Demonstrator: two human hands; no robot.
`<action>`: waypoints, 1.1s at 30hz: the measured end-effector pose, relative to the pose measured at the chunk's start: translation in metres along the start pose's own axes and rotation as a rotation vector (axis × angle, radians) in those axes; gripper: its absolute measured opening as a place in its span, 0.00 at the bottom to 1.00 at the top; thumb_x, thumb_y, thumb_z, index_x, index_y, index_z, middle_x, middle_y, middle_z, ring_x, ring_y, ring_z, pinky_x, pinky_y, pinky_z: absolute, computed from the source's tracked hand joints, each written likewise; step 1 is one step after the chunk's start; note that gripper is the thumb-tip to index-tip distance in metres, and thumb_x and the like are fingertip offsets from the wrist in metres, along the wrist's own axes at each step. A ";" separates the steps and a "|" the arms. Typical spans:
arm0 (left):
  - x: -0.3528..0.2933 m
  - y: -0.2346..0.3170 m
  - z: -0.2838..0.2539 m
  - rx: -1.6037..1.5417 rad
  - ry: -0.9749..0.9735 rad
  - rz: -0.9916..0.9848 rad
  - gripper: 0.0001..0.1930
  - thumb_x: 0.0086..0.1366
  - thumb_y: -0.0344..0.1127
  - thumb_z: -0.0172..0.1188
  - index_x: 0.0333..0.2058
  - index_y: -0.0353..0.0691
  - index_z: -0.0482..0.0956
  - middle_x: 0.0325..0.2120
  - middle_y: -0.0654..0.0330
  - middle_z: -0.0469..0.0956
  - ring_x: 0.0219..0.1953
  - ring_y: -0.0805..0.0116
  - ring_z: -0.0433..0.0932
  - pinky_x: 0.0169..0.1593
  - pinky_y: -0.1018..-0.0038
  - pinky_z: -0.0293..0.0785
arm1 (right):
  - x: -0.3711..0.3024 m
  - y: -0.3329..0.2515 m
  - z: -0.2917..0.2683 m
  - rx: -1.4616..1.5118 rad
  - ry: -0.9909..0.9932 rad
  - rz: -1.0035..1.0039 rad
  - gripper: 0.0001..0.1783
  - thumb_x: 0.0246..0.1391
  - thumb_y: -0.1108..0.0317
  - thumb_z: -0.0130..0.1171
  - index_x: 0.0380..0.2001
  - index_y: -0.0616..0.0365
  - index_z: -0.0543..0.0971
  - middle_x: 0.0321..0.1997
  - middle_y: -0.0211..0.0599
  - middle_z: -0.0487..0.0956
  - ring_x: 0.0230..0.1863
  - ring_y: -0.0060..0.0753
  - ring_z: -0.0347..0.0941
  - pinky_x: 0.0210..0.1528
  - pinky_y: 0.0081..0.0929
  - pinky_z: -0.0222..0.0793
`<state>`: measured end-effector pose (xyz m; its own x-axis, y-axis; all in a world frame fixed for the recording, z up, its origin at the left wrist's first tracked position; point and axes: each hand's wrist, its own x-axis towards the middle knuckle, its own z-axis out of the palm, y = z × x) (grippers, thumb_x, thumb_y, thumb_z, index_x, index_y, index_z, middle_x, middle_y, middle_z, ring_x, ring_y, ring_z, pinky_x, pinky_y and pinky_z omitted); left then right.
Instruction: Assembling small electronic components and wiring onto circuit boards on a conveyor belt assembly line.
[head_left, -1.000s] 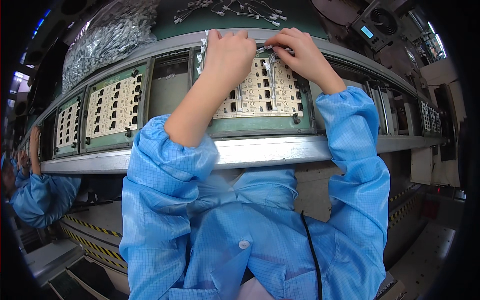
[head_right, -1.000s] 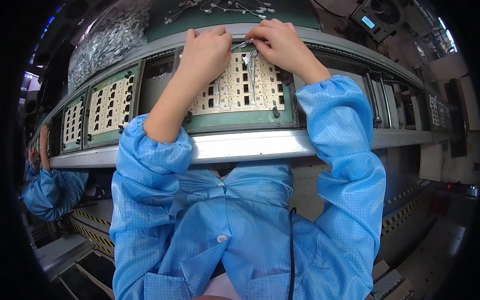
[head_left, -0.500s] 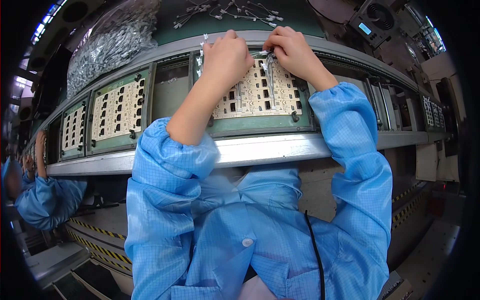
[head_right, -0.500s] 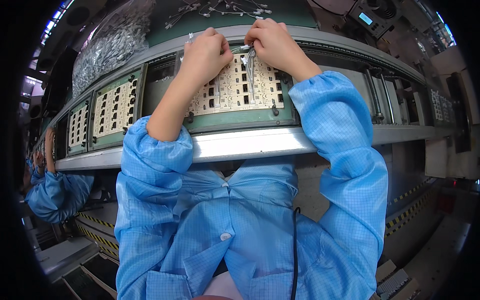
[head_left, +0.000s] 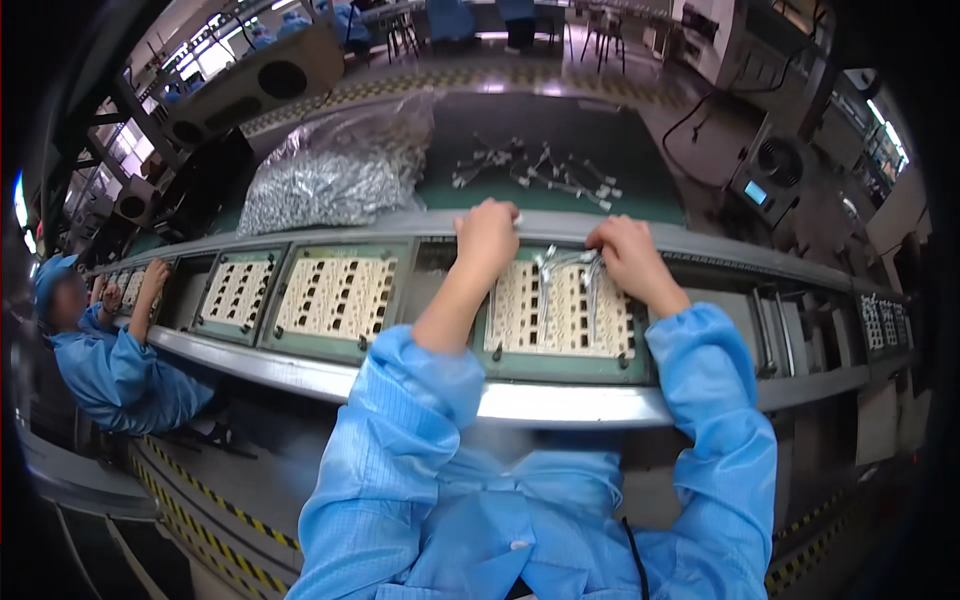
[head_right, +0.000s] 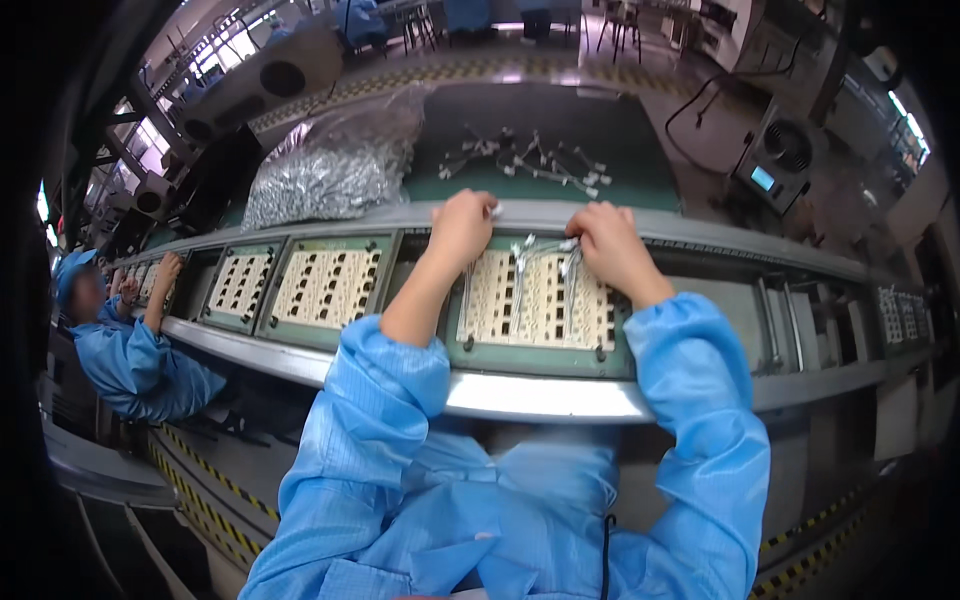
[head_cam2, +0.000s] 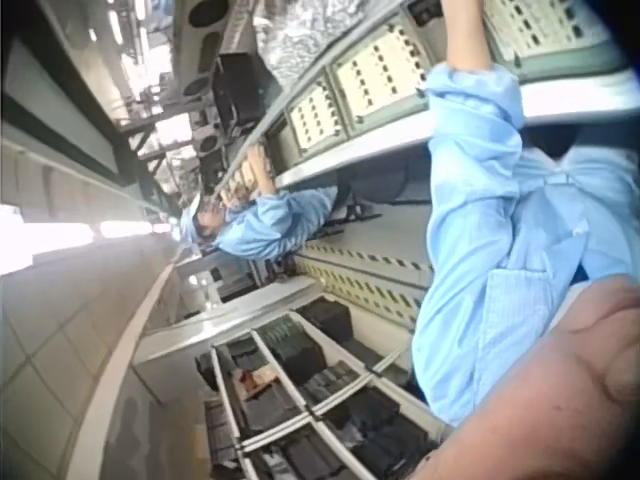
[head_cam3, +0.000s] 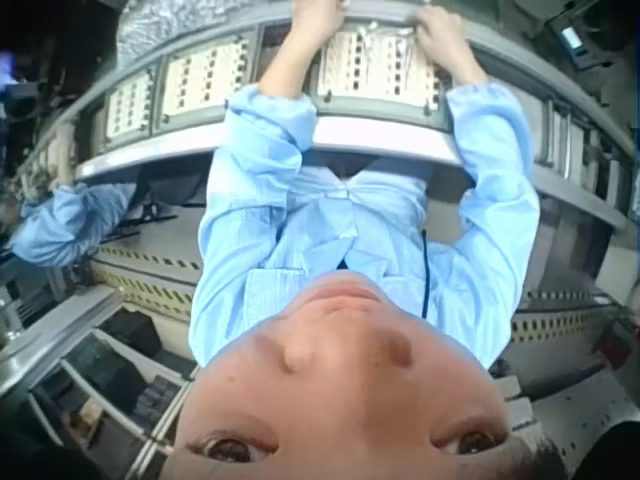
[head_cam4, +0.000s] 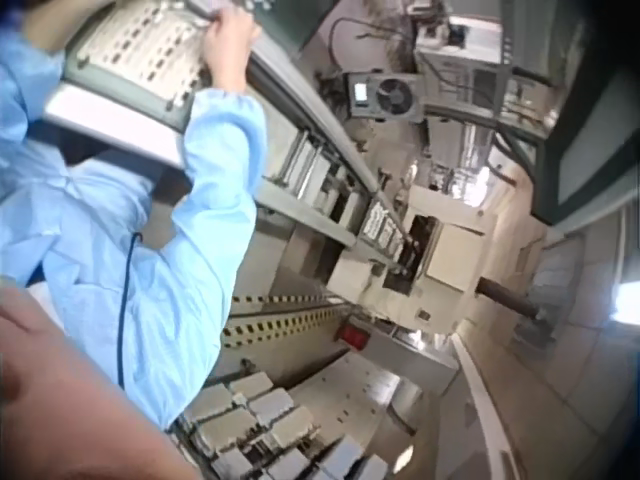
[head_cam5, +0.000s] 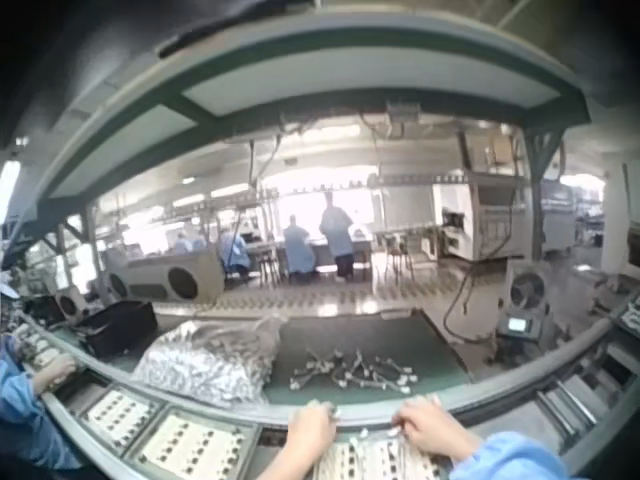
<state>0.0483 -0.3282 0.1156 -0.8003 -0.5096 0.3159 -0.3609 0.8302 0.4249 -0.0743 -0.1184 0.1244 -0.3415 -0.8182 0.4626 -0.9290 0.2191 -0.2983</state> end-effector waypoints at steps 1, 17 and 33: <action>-0.003 0.005 -0.002 0.006 -0.001 0.017 0.12 0.61 0.32 0.54 0.41 0.46 0.84 0.39 0.54 0.79 0.46 0.52 0.76 0.49 0.53 0.68 | 0.000 0.000 -0.002 0.015 0.012 -0.005 0.11 0.47 0.78 0.48 0.30 0.55 0.78 0.32 0.35 0.76 0.41 0.41 0.69 0.48 0.37 0.58; -0.238 -0.087 -0.148 -1.023 -0.992 0.519 0.11 0.68 0.37 0.55 0.38 0.35 0.80 0.36 0.54 0.80 0.44 0.63 0.77 0.50 0.65 0.71 | -0.180 -0.103 -0.105 1.024 -1.202 0.050 0.17 0.64 0.60 0.52 0.40 0.63 0.80 0.38 0.38 0.81 0.43 0.33 0.76 0.50 0.30 0.69; -0.424 -0.274 -0.132 -0.558 -0.838 -0.343 0.17 0.71 0.44 0.50 0.41 0.36 0.79 0.41 0.54 0.80 0.45 0.64 0.78 0.45 0.66 0.75 | -0.010 -0.214 -0.138 1.153 -1.142 0.228 0.17 0.64 0.59 0.53 0.42 0.64 0.80 0.39 0.37 0.81 0.44 0.31 0.76 0.50 0.29 0.69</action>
<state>0.5498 -0.3695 -0.0232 -0.8487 -0.2017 -0.4888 -0.5287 0.3421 0.7768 0.1085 -0.0837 0.2985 0.3142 -0.8864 -0.3400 -0.1069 0.3229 -0.9404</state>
